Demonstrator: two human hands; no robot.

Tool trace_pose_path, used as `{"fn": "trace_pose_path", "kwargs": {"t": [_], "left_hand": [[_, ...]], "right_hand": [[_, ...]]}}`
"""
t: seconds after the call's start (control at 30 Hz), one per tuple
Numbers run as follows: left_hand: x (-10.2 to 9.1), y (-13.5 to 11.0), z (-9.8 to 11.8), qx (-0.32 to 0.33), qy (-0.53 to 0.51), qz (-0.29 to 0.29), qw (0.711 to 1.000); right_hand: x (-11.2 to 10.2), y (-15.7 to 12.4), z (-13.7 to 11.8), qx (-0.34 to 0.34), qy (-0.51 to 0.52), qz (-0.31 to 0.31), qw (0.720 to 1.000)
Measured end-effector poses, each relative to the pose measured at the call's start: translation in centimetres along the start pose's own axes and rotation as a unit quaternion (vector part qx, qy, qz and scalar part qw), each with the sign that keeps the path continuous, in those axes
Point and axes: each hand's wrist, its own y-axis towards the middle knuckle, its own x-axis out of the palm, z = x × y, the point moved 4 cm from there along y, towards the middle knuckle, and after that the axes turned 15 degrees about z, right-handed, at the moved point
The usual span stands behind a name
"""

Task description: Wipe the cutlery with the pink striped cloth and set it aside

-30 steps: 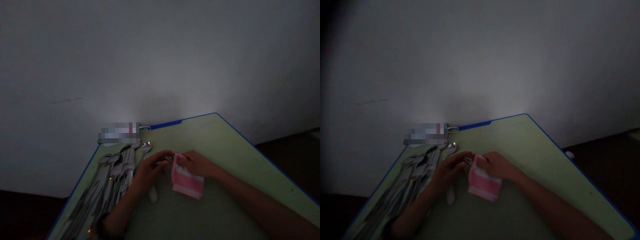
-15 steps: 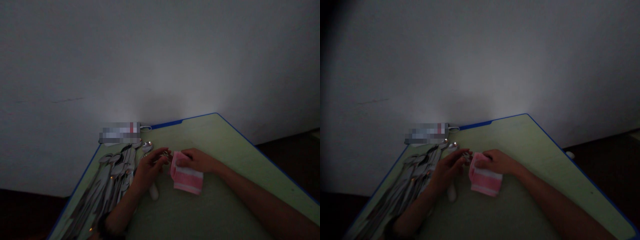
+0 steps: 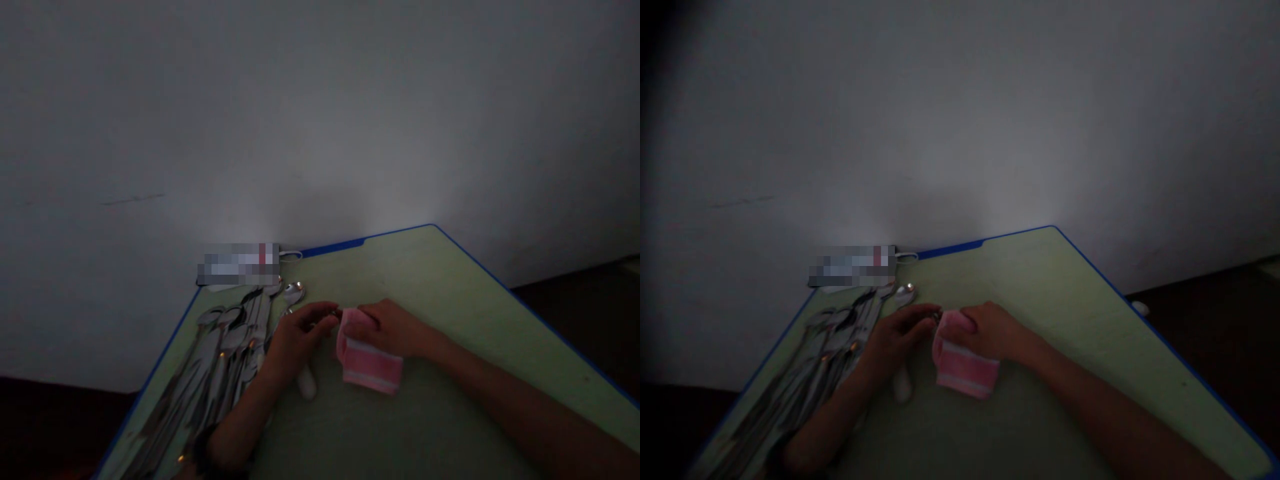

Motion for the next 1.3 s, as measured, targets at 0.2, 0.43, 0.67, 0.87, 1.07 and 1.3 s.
{"fn": "trace_pose_path", "kwargs": {"t": [0.2, 0.43, 0.67, 0.87, 1.07, 1.3], "left_hand": [[0.01, -0.1, 0.15, -0.011, 0.013, -0.004, 1.0], [0.08, -0.15, -0.03, -0.019, 0.013, -0.004, 1.0], [0.11, -0.14, 0.27, -0.01, -0.017, -0.003, 1.0], [0.15, -0.07, 0.03, -0.009, -0.01, -0.003, 1.0], [0.21, -0.02, 0.09, 0.001, 0.002, 0.007, 1.0], [0.22, -0.17, 0.26, 0.01, 0.03, -0.008, 0.999]], "right_hand": [[-0.1, 0.05, 0.19, -0.035, 0.02, -0.035, 0.999], [0.05, 0.11, 0.42, -0.041, 0.029, -0.042, 0.998], [-0.04, 0.1, -0.01, -0.023, 0.029, -0.031, 0.999], [0.07, 0.11, 0.08, -0.02, 0.021, -0.022, 0.999], [0.06, 0.02, 0.19, -0.033, 0.037, -0.049, 0.998], [0.07, 0.09, -0.03, -0.034, 0.07, -0.074, 0.994]]}}
